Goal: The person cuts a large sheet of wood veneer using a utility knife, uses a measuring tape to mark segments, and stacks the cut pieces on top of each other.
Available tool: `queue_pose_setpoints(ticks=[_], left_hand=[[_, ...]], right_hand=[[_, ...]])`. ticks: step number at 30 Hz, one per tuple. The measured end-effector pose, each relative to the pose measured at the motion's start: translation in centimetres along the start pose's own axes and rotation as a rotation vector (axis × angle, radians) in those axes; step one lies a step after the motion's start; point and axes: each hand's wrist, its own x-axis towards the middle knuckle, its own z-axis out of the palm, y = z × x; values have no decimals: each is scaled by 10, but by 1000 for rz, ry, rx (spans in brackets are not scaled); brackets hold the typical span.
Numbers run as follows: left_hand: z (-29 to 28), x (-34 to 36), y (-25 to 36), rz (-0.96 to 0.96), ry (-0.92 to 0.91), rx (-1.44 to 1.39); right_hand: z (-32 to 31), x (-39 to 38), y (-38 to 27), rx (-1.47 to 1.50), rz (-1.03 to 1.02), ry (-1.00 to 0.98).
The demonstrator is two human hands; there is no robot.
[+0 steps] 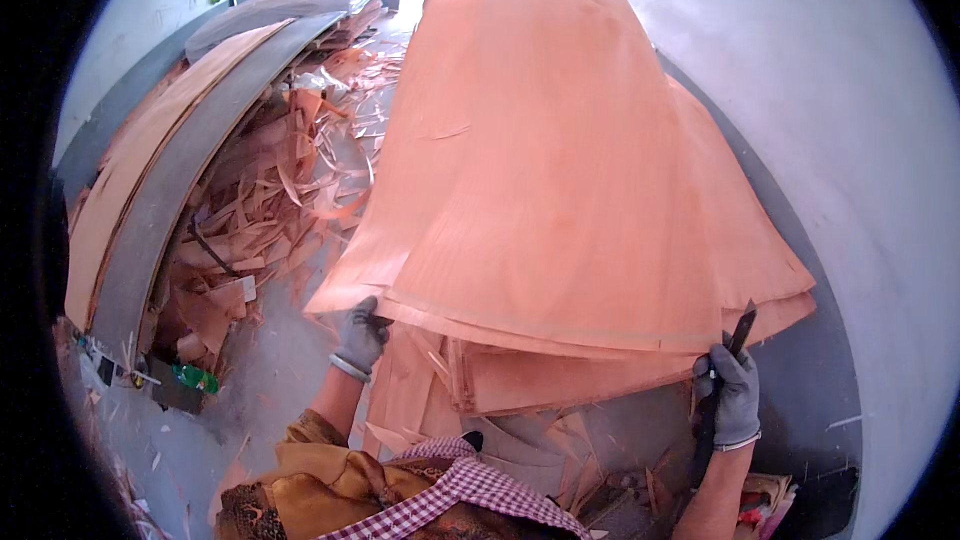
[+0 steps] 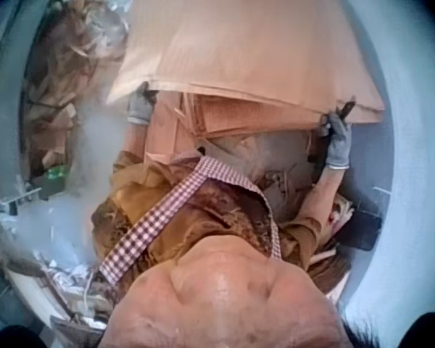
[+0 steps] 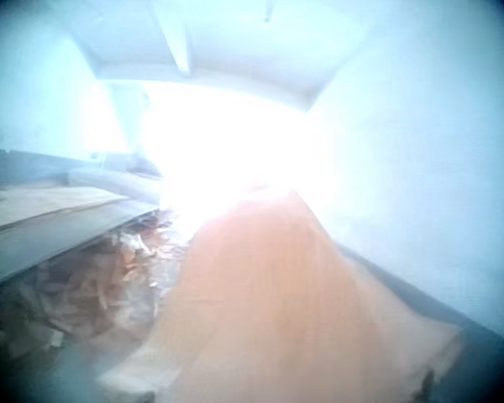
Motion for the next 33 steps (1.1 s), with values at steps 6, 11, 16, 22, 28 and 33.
queue_pose_setpoints(ticks=[6,11,16,22,28,33], left_hand=[[115,-49,0,461,59,308],[194,-87,-44,640,79,430],[242,-114,-123,595,129,469],[245,-118,-207,456,233,361],[222,-107,-221,583,258,138],[213,-114,-238,571,330,102]], right_hand=[[-58,92,10,-154,-8,-30],[-128,166,30,-152,-28,-125],[-218,238,48,-153,75,-185],[-312,312,66,-170,92,-180],[-340,334,58,-204,49,-134],[-347,322,44,-258,29,-111]])
